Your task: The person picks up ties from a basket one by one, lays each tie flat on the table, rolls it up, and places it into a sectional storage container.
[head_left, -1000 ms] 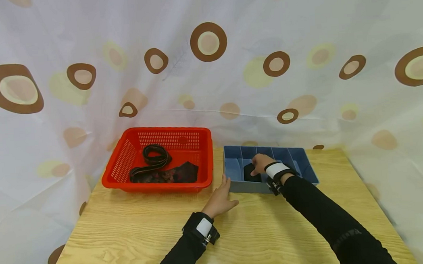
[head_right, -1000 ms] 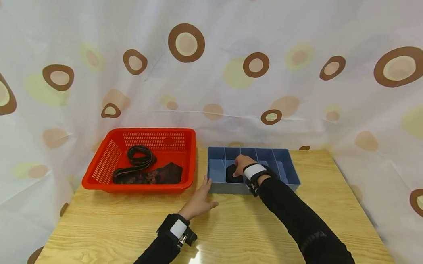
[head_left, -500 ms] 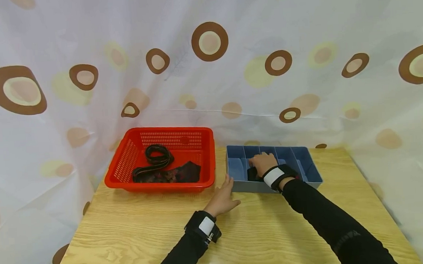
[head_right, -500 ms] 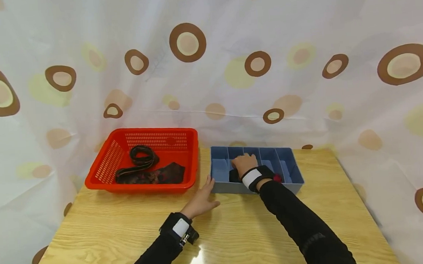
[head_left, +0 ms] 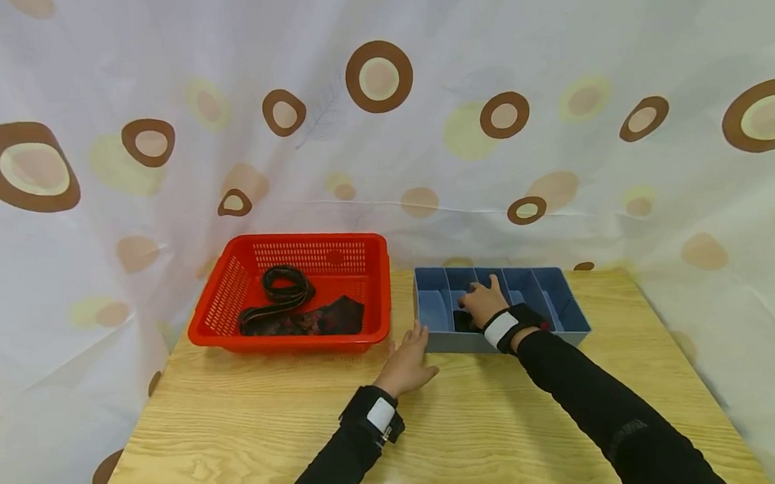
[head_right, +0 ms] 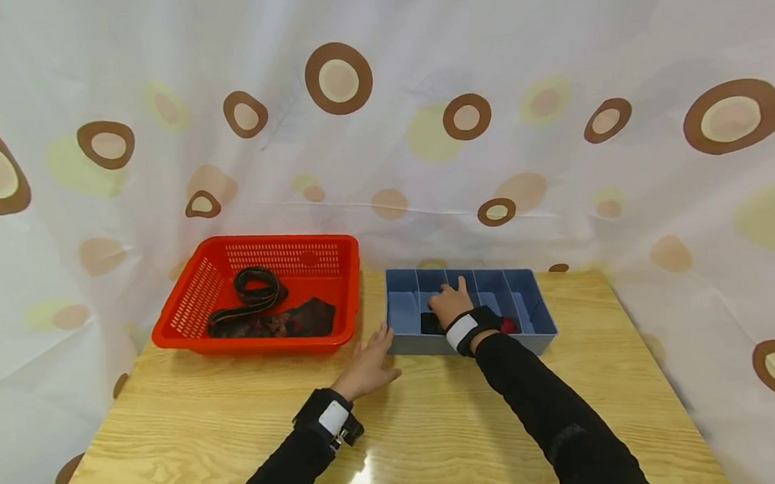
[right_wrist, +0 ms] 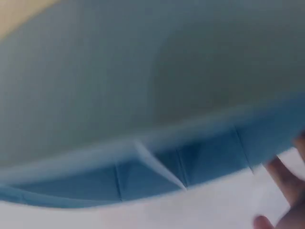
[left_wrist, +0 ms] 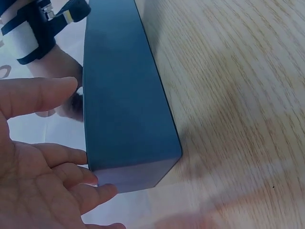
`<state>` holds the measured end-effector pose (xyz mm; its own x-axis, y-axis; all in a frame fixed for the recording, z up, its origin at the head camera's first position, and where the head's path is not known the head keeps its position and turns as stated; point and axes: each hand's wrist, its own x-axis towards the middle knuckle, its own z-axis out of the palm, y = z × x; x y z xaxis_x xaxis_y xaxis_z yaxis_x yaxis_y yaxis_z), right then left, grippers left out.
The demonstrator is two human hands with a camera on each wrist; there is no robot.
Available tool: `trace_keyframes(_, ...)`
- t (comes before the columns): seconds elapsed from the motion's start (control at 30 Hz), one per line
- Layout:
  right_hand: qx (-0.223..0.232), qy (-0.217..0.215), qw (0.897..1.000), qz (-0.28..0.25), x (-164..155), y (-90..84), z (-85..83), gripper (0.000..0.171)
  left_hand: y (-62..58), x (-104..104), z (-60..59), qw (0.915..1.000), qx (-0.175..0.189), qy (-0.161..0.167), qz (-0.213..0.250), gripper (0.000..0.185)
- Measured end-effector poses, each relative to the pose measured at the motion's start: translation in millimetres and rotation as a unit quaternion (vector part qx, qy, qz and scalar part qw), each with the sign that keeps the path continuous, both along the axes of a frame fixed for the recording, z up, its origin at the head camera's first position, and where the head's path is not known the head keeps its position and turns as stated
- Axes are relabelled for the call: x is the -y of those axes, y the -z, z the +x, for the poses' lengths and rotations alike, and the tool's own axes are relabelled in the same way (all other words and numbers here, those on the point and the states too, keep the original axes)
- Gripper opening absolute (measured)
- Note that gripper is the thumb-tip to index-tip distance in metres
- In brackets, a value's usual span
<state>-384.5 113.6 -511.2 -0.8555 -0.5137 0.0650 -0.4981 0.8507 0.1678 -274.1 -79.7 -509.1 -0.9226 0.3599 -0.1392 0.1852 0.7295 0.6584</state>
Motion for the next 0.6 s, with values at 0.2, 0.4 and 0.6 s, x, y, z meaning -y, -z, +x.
trace_keyframes(0.2,0.036,0.007,0.998,-0.049,10.4,-11.5,10.9,0.016,1.3,3.2,5.6,1.0,0.001,-0.008,0.0,0.075)
trace_keyframes(0.4,0.051,0.027,0.998,-0.024,13.9,0.7,14.7,0.033,5.3,3.2,6.7,0.9999,-0.003,-0.008,-0.008,0.075)
trace_keyframes(0.6,-0.004,0.017,0.999,-0.049,15.3,-12.1,21.7,0.01,8.0,11.6,9.4,0.9975,-0.067,0.022,-0.001,0.072)
